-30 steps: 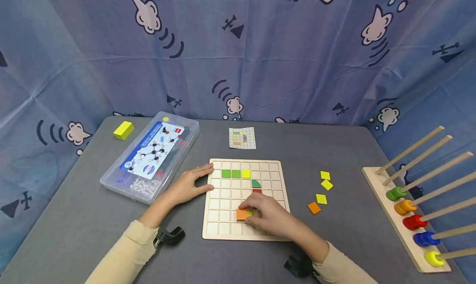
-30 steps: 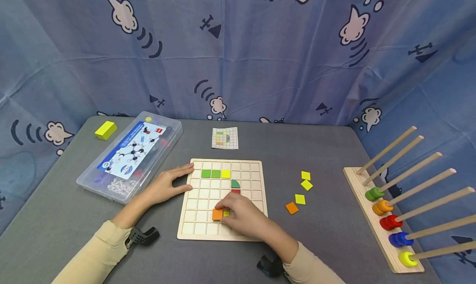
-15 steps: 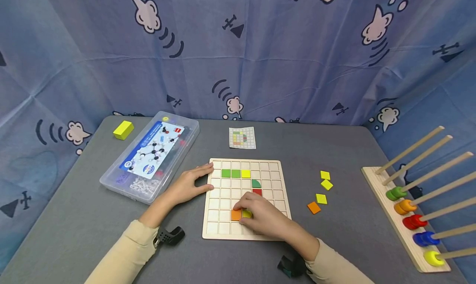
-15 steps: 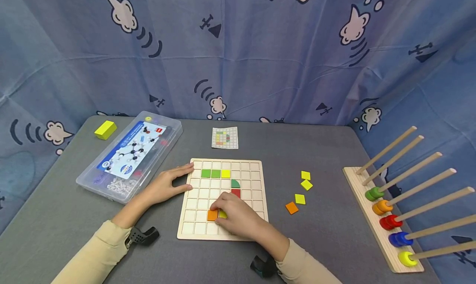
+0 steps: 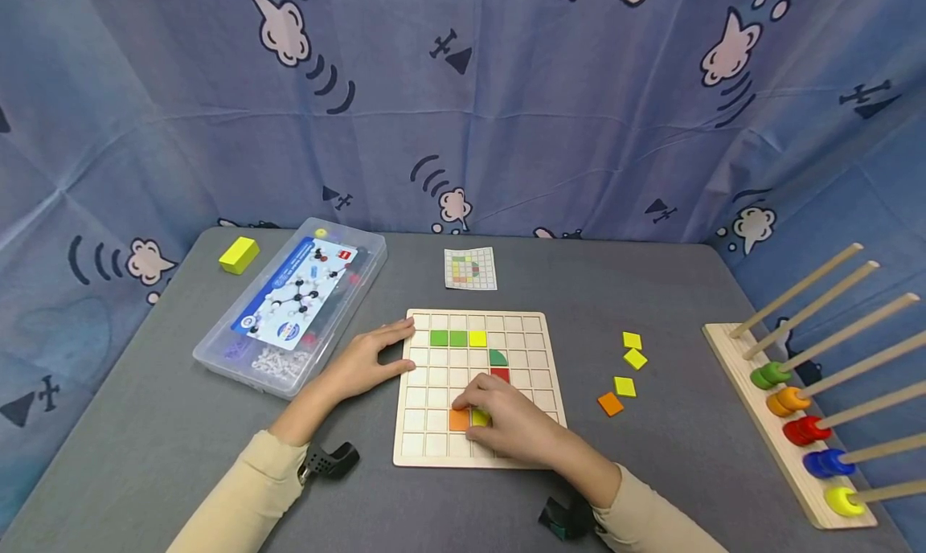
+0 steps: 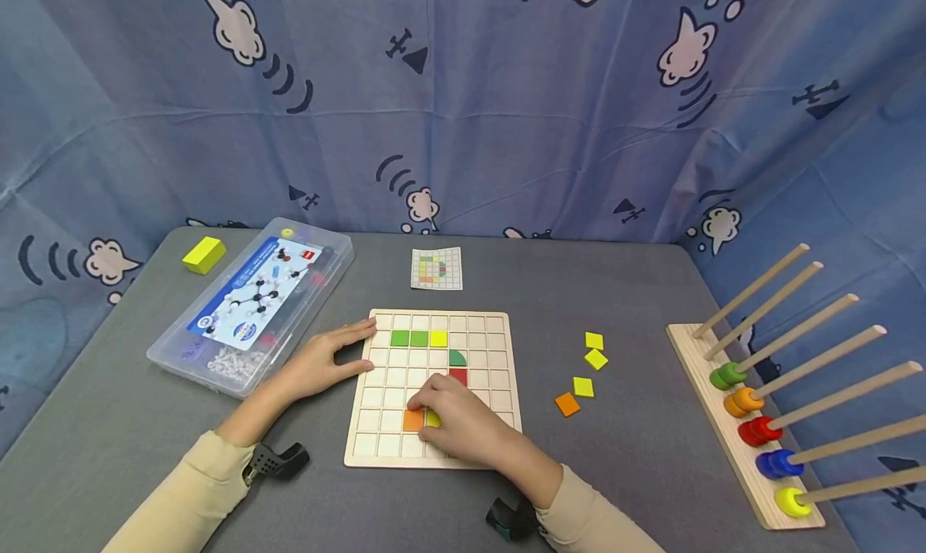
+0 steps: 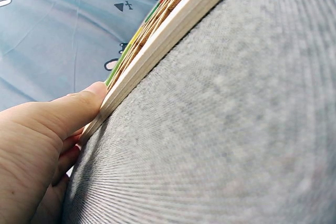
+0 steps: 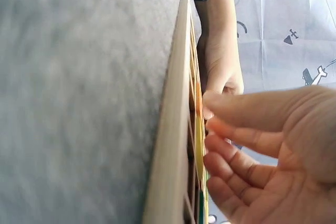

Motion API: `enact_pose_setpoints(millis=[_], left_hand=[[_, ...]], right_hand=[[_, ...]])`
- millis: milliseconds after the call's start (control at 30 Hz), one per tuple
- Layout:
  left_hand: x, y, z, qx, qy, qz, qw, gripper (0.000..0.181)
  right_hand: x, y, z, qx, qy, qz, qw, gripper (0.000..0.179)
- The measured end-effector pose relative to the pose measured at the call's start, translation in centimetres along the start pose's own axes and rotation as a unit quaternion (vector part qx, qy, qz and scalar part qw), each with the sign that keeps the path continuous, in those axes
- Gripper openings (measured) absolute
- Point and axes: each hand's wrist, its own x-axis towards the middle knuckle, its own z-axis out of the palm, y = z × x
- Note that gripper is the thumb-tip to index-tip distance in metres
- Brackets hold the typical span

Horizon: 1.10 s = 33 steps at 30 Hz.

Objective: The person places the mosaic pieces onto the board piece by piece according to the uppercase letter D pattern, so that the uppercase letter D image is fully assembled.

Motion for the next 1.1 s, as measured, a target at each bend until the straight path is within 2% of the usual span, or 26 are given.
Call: enact_pose_setpoints(millis=[233,500,700,900,1100], left_hand=[[0.1,-0.1,0.0,0.005,0.002,0.003,1.0,0.059],[0.2,-0.2,-0.2,0.01,0.002,0.005,0.9999,0.06],[0.2,-0.2,-0.2,0.012,0.001,0.005,0.9999,0.06],[-0.1,-0.2,-0.1,0.01,0.0,0.007,0.9999,0.059],[-0.2,0.1,0.0,0.005,0.004,0.011,0.9999,0.059]], right_hand=[[-1.1,0.7,-1.4,0.005,0.018,0.009,0.9998,0.037],[-3.5,3.4,-3.8,0.005,0.042,0.033,0.9986,0.043],[-5.8,5.6,-5.5,-0.005,0.054,0.084,0.995,0.05],[-8.5,8.2,-6.9,-0.026,0.071,0.119,0.9901,0.05],[-10.6,10.2,-7.8,-0.027,0.062,0.162,0.9844,0.047]])
